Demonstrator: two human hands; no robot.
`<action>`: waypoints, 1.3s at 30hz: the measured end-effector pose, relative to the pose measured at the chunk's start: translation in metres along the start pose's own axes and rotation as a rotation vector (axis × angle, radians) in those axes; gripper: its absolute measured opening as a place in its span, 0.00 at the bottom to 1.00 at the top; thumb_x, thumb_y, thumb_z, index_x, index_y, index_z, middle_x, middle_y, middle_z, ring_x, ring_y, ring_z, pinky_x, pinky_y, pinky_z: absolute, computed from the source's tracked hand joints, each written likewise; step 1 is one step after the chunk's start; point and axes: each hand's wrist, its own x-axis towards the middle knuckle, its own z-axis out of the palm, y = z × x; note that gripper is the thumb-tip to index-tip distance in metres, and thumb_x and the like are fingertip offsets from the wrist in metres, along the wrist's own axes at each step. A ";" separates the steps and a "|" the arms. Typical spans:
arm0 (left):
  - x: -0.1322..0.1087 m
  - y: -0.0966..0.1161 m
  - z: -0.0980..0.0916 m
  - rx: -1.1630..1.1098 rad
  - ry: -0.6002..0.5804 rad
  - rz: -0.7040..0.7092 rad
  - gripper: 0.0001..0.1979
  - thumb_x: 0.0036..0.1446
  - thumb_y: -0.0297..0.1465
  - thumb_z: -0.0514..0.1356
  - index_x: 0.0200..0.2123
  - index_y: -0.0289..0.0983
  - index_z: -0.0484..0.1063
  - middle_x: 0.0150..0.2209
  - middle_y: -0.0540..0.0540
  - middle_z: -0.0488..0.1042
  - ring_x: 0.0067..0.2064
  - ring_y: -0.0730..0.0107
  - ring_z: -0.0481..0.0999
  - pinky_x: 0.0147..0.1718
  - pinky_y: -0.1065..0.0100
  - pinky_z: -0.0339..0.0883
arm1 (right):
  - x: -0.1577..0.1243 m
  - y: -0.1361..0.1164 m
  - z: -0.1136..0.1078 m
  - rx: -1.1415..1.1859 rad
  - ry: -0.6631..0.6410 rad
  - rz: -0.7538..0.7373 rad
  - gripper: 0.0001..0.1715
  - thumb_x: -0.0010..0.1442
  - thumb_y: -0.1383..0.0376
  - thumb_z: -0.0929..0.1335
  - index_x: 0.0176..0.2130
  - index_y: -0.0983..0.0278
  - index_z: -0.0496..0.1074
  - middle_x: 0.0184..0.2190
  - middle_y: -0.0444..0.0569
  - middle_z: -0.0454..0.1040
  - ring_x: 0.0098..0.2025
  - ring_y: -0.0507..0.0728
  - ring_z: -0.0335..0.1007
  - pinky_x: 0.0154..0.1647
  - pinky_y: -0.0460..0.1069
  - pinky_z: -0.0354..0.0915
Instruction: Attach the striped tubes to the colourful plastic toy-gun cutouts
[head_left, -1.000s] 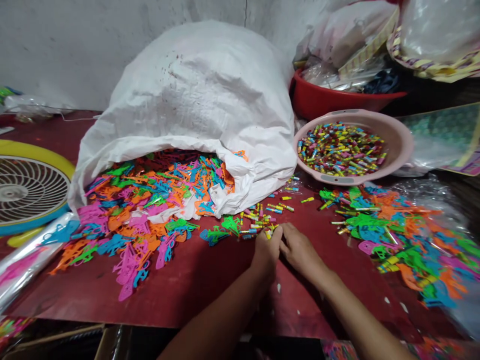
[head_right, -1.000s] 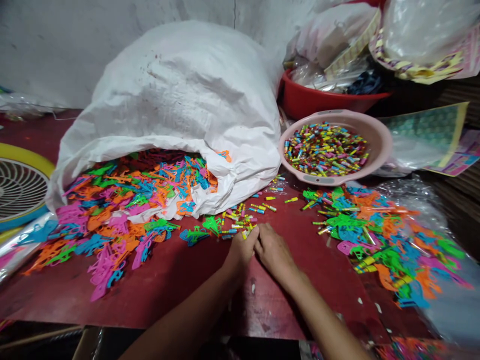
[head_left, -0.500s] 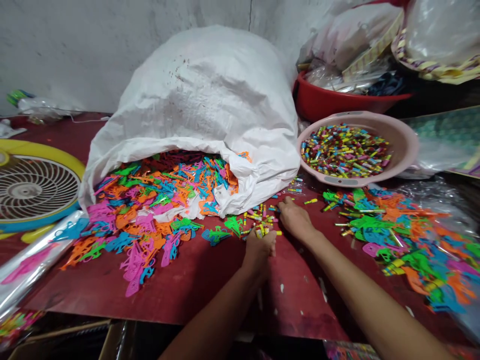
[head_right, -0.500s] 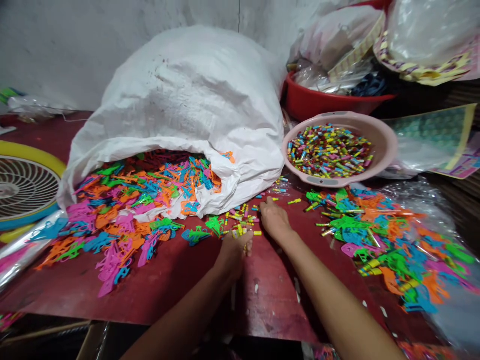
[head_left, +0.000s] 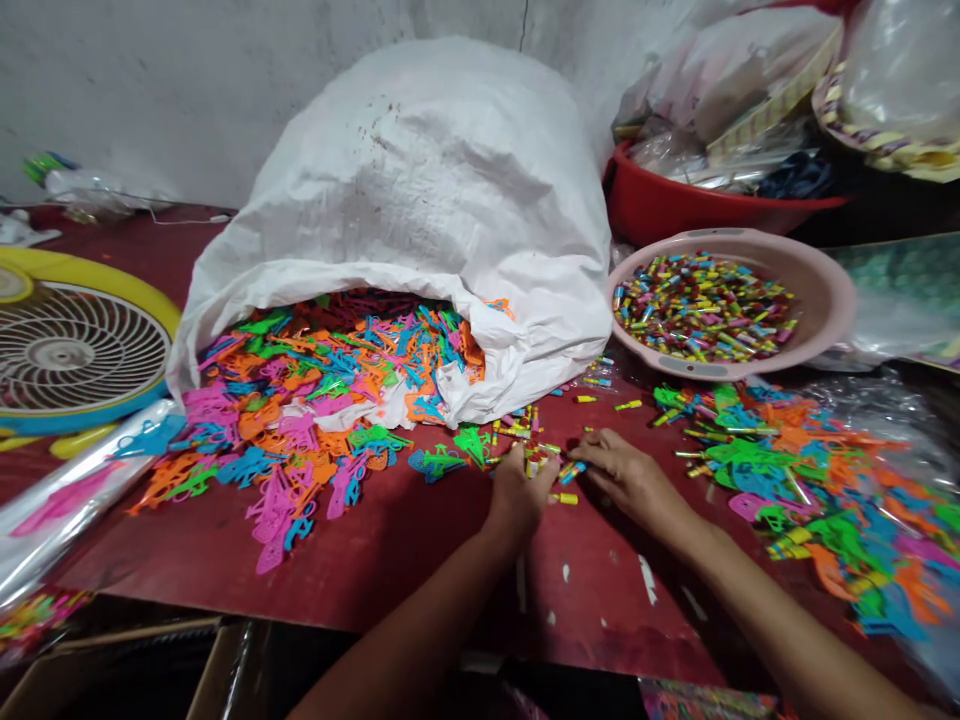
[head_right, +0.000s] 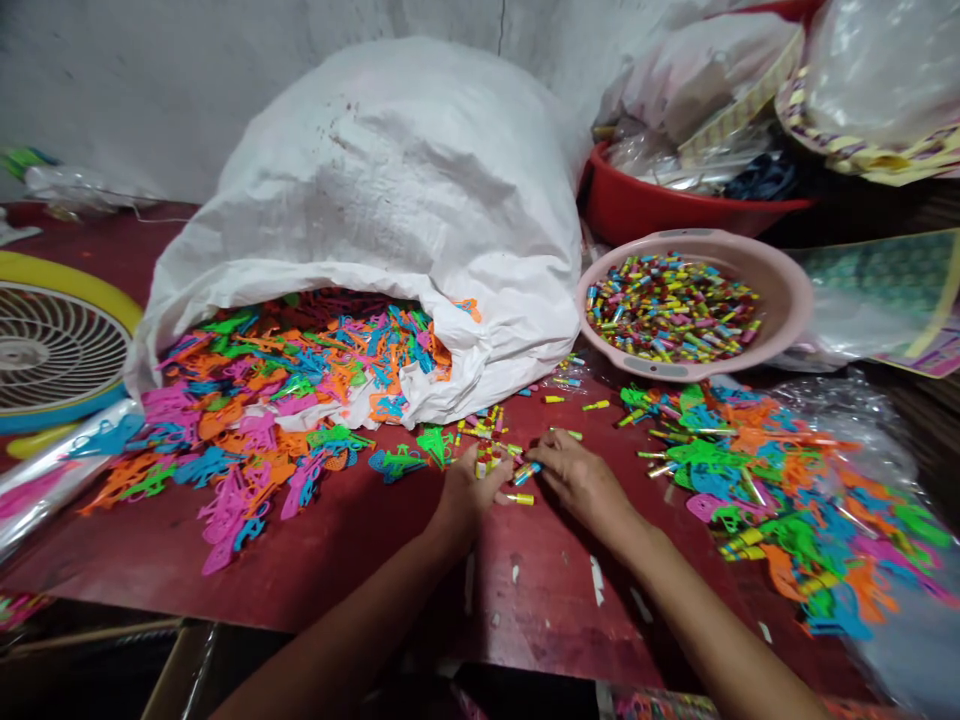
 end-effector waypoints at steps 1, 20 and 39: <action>-0.001 0.000 0.001 -0.012 -0.070 -0.035 0.17 0.44 0.38 0.68 0.34 0.36 0.71 0.30 0.46 0.75 0.30 0.67 0.75 0.23 0.70 0.67 | -0.001 -0.009 0.001 0.033 0.009 -0.033 0.18 0.65 0.71 0.61 0.47 0.59 0.76 0.42 0.52 0.71 0.44 0.55 0.71 0.42 0.48 0.68; -0.018 0.004 -0.045 0.190 -0.187 0.112 0.06 0.46 0.29 0.63 0.28 0.37 0.67 0.24 0.53 0.64 0.25 0.75 0.62 0.27 0.70 0.56 | -0.048 -0.051 0.035 0.142 -0.087 0.035 0.12 0.70 0.66 0.58 0.41 0.62 0.69 0.38 0.50 0.70 0.39 0.56 0.68 0.41 0.50 0.65; -0.015 -0.004 -0.047 -0.048 -0.087 -0.107 0.14 0.37 0.29 0.67 0.29 0.34 0.69 0.22 0.54 0.66 0.24 0.77 0.61 0.26 0.72 0.55 | 0.008 -0.020 0.044 0.013 0.175 0.306 0.08 0.63 0.62 0.63 0.40 0.63 0.68 0.37 0.51 0.68 0.37 0.58 0.66 0.35 0.50 0.60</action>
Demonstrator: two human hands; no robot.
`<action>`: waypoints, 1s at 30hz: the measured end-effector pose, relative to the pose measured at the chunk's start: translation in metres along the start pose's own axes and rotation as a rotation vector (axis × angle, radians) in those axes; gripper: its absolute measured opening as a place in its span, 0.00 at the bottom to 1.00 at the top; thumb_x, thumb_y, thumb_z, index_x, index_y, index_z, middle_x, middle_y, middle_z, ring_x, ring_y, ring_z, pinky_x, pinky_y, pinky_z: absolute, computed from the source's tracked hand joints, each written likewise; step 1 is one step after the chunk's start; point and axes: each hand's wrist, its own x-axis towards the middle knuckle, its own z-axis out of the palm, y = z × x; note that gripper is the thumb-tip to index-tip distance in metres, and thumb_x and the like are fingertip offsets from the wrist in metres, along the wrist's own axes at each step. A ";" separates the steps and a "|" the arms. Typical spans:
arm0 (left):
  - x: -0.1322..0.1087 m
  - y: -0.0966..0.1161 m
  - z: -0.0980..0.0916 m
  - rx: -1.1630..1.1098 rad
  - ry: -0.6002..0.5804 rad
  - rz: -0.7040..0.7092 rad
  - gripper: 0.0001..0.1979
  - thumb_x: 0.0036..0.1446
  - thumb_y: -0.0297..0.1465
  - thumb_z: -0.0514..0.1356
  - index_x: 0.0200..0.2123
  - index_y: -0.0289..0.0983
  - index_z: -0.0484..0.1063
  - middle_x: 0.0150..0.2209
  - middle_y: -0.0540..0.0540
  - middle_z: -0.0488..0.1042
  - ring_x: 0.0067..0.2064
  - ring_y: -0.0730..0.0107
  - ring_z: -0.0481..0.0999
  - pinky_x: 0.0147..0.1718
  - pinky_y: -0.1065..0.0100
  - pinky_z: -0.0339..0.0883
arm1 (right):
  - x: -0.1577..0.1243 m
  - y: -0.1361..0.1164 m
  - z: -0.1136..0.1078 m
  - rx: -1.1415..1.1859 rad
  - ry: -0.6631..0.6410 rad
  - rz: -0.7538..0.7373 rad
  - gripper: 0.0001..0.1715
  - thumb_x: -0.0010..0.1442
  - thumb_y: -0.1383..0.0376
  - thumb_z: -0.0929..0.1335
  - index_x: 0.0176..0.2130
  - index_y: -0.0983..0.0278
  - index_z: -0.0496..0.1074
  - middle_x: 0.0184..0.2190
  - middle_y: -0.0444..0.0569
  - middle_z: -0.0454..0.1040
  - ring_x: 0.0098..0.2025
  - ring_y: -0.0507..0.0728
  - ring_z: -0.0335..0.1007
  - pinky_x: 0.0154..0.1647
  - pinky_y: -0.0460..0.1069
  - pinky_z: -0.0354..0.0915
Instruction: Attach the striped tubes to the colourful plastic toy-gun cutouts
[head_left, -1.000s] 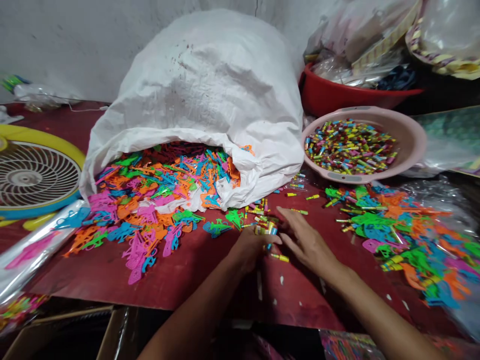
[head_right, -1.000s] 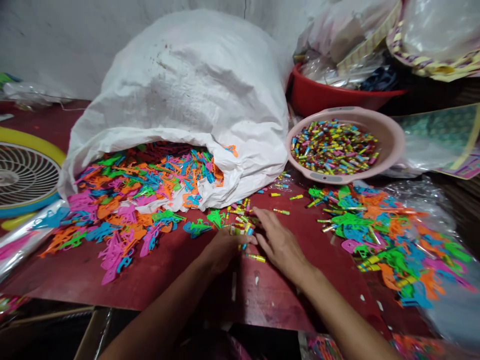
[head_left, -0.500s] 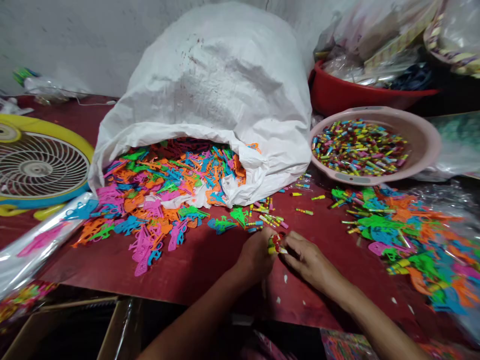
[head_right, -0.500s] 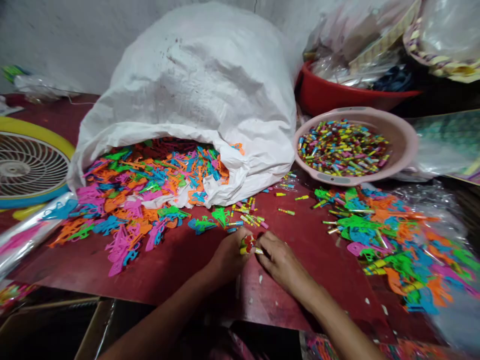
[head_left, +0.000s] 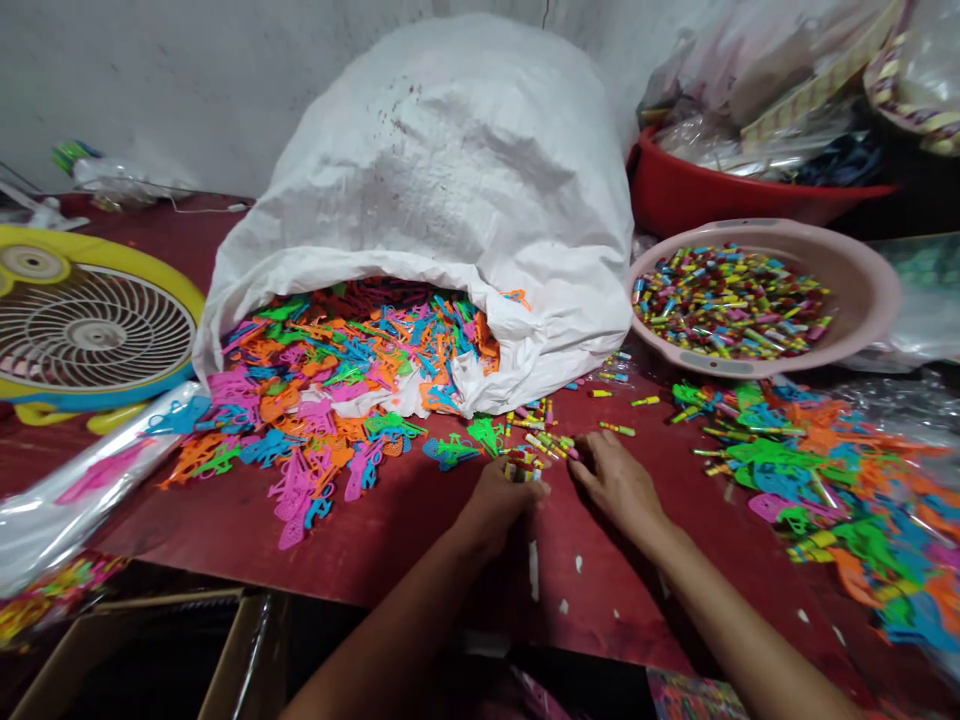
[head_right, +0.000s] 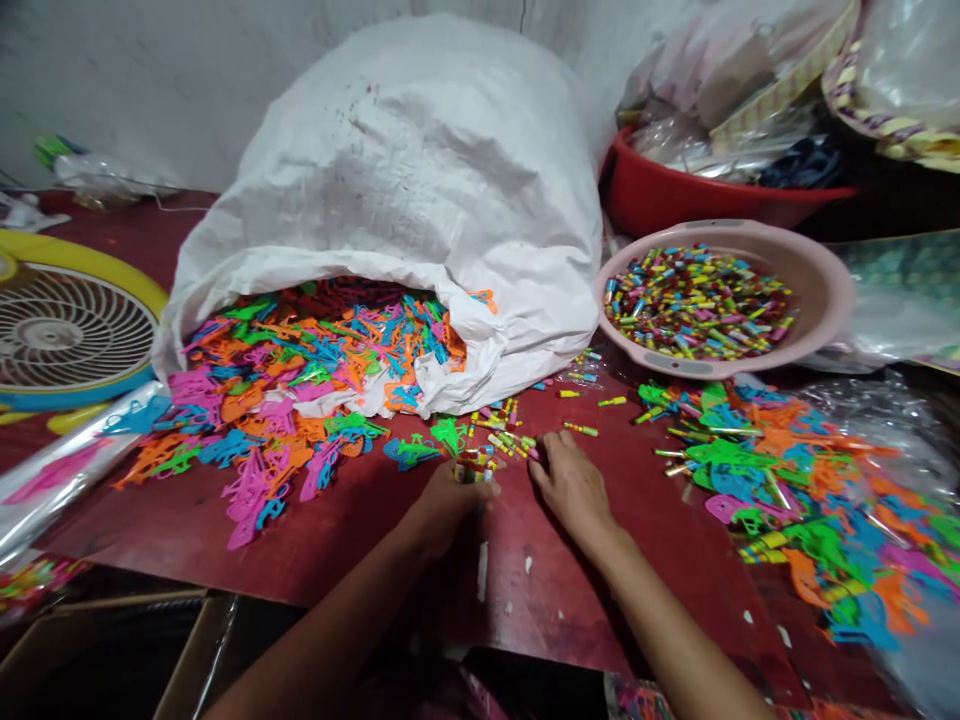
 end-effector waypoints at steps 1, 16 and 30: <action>0.000 0.001 0.000 -0.010 0.008 0.010 0.13 0.37 0.29 0.67 0.28 0.34 0.68 0.22 0.54 0.66 0.23 0.77 0.61 0.26 0.72 0.55 | 0.000 0.004 0.002 -0.016 0.002 0.013 0.08 0.64 0.62 0.62 0.39 0.63 0.68 0.36 0.51 0.68 0.36 0.58 0.66 0.34 0.50 0.59; -0.011 -0.003 0.003 0.687 -0.001 0.446 0.14 0.43 0.22 0.61 0.36 0.40 0.68 0.28 0.53 0.70 0.28 0.72 0.65 0.28 0.70 0.55 | -0.012 -0.040 -0.030 0.439 -0.297 -0.206 0.05 0.60 0.69 0.64 0.32 0.62 0.68 0.29 0.45 0.68 0.32 0.53 0.65 0.33 0.47 0.60; -0.010 0.006 -0.009 -0.053 0.178 0.135 0.09 0.39 0.26 0.63 0.25 0.36 0.64 0.20 0.57 0.61 0.21 0.79 0.56 0.22 0.74 0.51 | 0.016 0.013 -0.004 0.125 -0.072 -0.028 0.08 0.60 0.63 0.63 0.34 0.63 0.71 0.32 0.51 0.70 0.35 0.59 0.66 0.36 0.51 0.60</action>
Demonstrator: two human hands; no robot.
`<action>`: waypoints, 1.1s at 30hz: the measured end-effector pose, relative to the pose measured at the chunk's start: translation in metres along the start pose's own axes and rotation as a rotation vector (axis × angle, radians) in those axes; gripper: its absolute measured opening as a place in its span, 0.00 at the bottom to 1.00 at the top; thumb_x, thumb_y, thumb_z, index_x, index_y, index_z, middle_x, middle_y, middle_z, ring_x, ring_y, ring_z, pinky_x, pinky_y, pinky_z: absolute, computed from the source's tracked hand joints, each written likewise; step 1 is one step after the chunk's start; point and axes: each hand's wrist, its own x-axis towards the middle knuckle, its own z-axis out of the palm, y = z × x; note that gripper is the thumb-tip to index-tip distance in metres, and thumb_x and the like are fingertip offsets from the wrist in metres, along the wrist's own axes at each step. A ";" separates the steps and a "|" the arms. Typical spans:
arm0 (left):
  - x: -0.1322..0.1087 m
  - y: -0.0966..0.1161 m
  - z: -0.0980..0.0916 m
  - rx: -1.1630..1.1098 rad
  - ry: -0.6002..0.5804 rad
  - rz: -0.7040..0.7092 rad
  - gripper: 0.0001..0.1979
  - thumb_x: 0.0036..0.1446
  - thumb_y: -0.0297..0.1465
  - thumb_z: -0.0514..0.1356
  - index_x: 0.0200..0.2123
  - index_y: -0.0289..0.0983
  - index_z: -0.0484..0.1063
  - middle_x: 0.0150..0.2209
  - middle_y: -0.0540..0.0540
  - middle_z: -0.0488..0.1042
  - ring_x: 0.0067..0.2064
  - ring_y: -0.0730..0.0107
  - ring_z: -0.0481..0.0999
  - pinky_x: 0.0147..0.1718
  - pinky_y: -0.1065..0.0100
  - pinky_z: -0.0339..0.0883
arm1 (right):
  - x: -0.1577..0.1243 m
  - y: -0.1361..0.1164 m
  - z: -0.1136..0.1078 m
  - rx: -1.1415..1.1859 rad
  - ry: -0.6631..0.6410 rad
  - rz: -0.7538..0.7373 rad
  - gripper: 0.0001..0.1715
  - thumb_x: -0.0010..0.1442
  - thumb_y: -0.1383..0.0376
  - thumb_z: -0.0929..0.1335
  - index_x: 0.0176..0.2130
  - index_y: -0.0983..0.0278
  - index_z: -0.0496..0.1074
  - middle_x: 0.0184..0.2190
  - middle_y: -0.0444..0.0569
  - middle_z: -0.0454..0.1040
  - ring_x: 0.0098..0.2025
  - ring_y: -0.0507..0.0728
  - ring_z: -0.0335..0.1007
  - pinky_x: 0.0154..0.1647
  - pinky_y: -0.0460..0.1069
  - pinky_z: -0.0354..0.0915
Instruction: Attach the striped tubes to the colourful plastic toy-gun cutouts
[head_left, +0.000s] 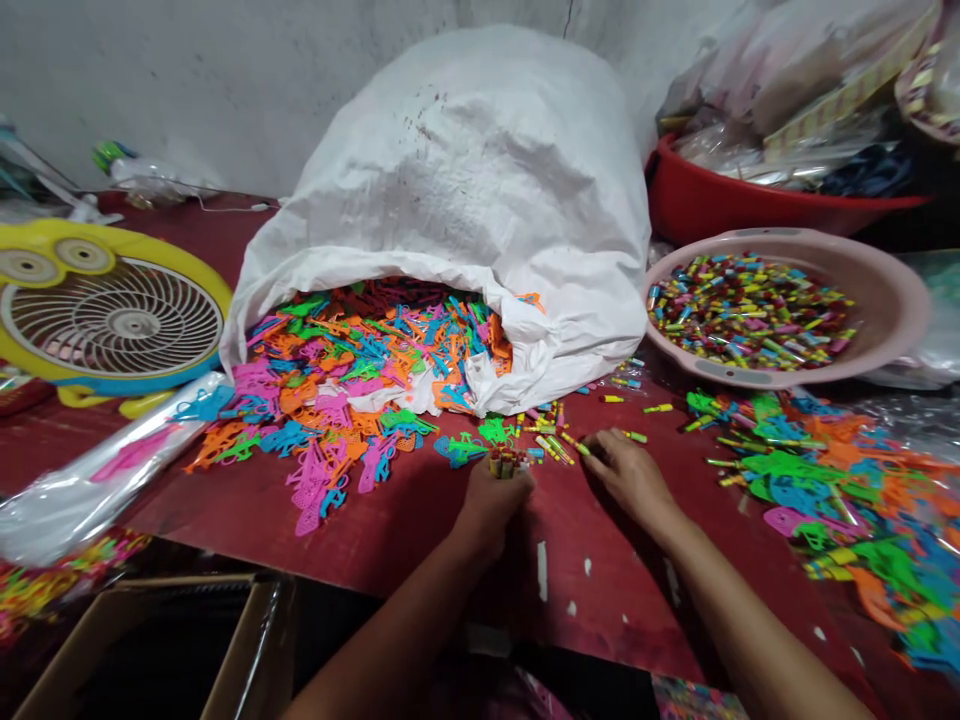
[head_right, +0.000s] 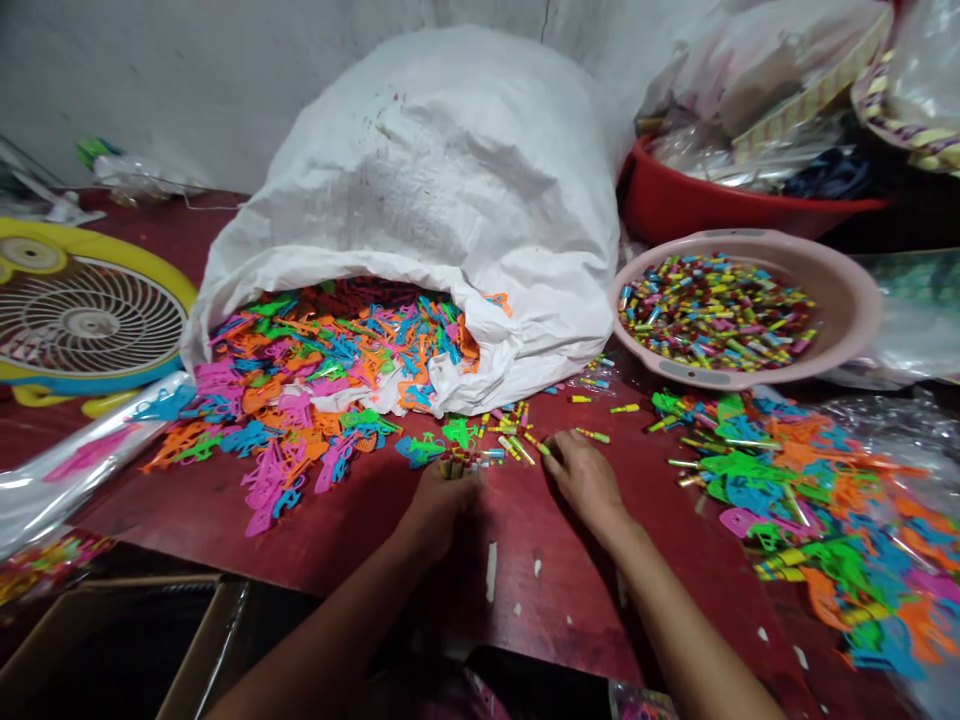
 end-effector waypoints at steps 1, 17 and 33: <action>0.000 0.001 0.000 -0.003 0.016 0.010 0.09 0.39 0.26 0.63 0.25 0.36 0.65 0.20 0.56 0.62 0.22 0.79 0.57 0.23 0.74 0.52 | -0.004 0.000 -0.006 0.005 -0.002 0.000 0.09 0.61 0.62 0.63 0.35 0.63 0.71 0.32 0.51 0.71 0.34 0.58 0.66 0.36 0.50 0.60; -0.013 -0.003 -0.003 0.105 -0.006 0.090 0.12 0.37 0.23 0.61 0.30 0.37 0.68 0.23 0.55 0.66 0.24 0.77 0.62 0.24 0.74 0.56 | -0.010 -0.050 0.003 0.436 -0.208 0.043 0.21 0.65 0.51 0.60 0.44 0.63 0.70 0.29 0.46 0.73 0.28 0.53 0.69 0.30 0.47 0.64; -0.011 -0.004 -0.004 -0.292 -0.066 -0.129 0.13 0.36 0.30 0.70 0.27 0.32 0.72 0.23 0.48 0.72 0.23 0.73 0.71 0.22 0.71 0.62 | -0.017 -0.011 0.011 0.079 -0.051 0.094 0.09 0.54 0.58 0.65 0.27 0.61 0.67 0.22 0.43 0.71 0.24 0.53 0.64 0.25 0.46 0.58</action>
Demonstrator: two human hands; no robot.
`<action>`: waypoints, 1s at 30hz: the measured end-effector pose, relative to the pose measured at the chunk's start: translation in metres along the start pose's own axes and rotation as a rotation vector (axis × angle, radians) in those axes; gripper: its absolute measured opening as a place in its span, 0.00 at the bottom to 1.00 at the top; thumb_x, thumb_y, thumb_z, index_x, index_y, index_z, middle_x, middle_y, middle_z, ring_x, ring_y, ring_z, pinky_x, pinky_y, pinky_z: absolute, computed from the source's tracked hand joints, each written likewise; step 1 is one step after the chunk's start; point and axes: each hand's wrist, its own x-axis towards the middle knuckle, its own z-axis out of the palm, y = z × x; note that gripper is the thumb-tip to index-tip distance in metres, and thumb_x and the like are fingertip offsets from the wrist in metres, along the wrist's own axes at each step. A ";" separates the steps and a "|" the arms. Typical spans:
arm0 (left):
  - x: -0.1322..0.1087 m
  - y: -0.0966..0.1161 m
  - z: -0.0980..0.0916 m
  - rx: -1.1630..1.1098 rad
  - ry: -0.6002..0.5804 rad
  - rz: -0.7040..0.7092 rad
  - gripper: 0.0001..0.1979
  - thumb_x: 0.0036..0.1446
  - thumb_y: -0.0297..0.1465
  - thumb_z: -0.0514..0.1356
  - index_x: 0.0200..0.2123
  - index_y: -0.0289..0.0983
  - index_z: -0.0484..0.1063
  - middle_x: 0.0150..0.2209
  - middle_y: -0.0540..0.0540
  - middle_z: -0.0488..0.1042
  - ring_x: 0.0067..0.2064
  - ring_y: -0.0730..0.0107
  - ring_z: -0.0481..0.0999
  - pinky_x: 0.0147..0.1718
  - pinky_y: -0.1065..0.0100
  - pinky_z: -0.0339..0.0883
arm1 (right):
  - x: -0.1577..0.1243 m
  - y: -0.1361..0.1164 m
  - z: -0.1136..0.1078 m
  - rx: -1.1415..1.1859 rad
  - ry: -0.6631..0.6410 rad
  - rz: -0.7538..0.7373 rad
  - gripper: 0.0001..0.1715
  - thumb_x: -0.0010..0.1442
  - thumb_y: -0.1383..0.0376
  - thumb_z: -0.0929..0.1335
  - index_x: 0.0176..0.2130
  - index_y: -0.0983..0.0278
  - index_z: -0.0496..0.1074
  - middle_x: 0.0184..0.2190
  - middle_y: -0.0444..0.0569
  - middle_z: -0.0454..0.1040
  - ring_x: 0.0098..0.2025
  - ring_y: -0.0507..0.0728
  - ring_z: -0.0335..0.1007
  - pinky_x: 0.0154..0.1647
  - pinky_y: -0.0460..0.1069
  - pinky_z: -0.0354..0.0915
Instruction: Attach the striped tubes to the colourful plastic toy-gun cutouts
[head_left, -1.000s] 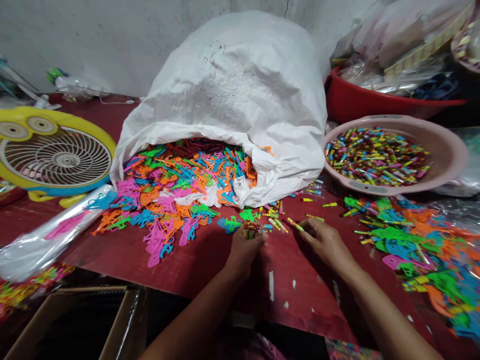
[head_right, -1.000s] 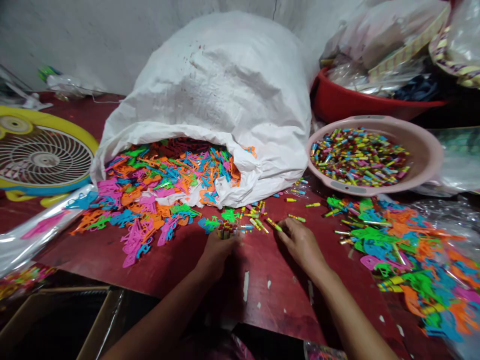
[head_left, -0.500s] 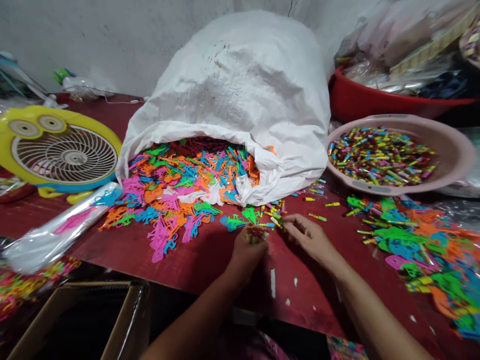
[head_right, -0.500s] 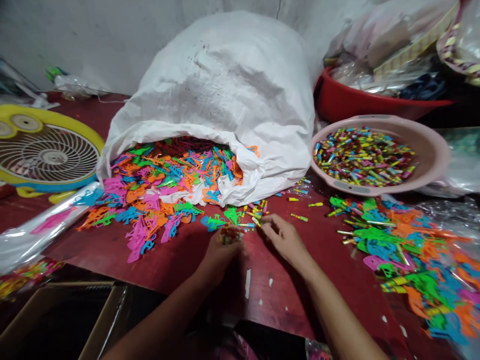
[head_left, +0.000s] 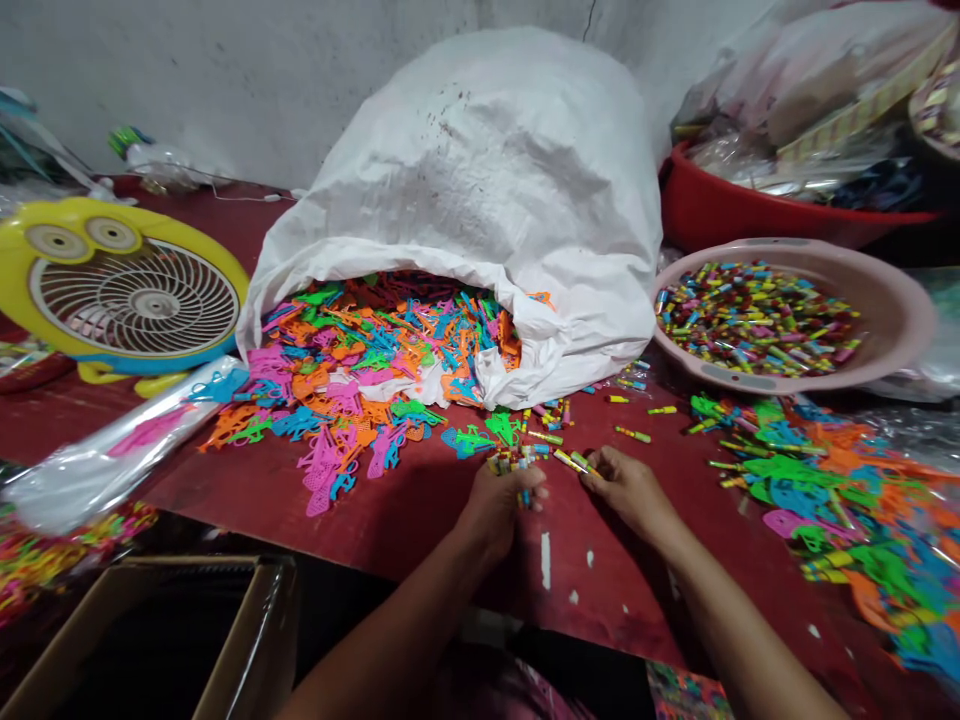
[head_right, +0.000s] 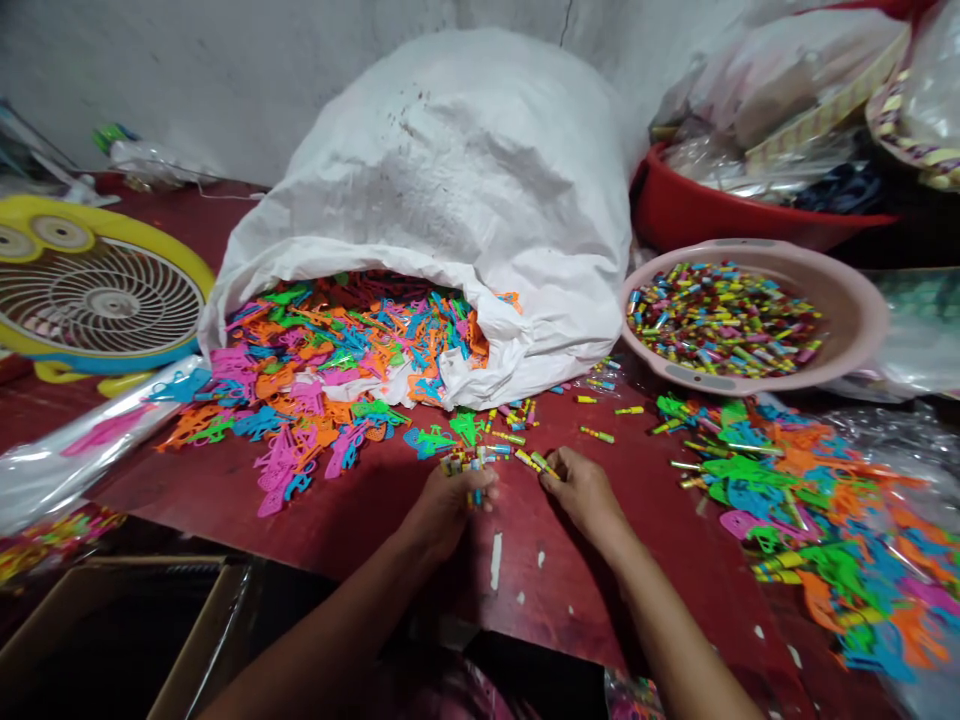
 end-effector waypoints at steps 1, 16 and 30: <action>0.000 -0.001 0.001 0.008 0.002 -0.004 0.14 0.36 0.30 0.70 0.28 0.32 0.72 0.23 0.48 0.72 0.23 0.73 0.71 0.22 0.71 0.62 | -0.002 0.000 -0.002 -0.002 0.009 0.004 0.11 0.55 0.57 0.64 0.27 0.61 0.67 0.21 0.43 0.71 0.24 0.53 0.65 0.25 0.46 0.58; -0.010 -0.011 0.001 -0.180 0.006 0.044 0.21 0.36 0.35 0.73 0.32 0.33 0.71 0.27 0.49 0.74 0.27 0.71 0.73 0.29 0.69 0.65 | -0.062 -0.095 0.026 -0.037 -0.044 -0.168 0.23 0.68 0.55 0.59 0.55 0.62 0.70 0.36 0.54 0.80 0.35 0.62 0.77 0.33 0.50 0.65; -0.033 -0.001 -0.034 -0.090 0.078 0.118 0.18 0.35 0.34 0.73 0.29 0.32 0.73 0.24 0.48 0.73 0.22 0.74 0.70 0.21 0.71 0.58 | -0.021 -0.041 0.026 0.039 0.197 -0.029 0.12 0.59 0.60 0.64 0.36 0.64 0.73 0.31 0.51 0.74 0.33 0.58 0.71 0.35 0.51 0.65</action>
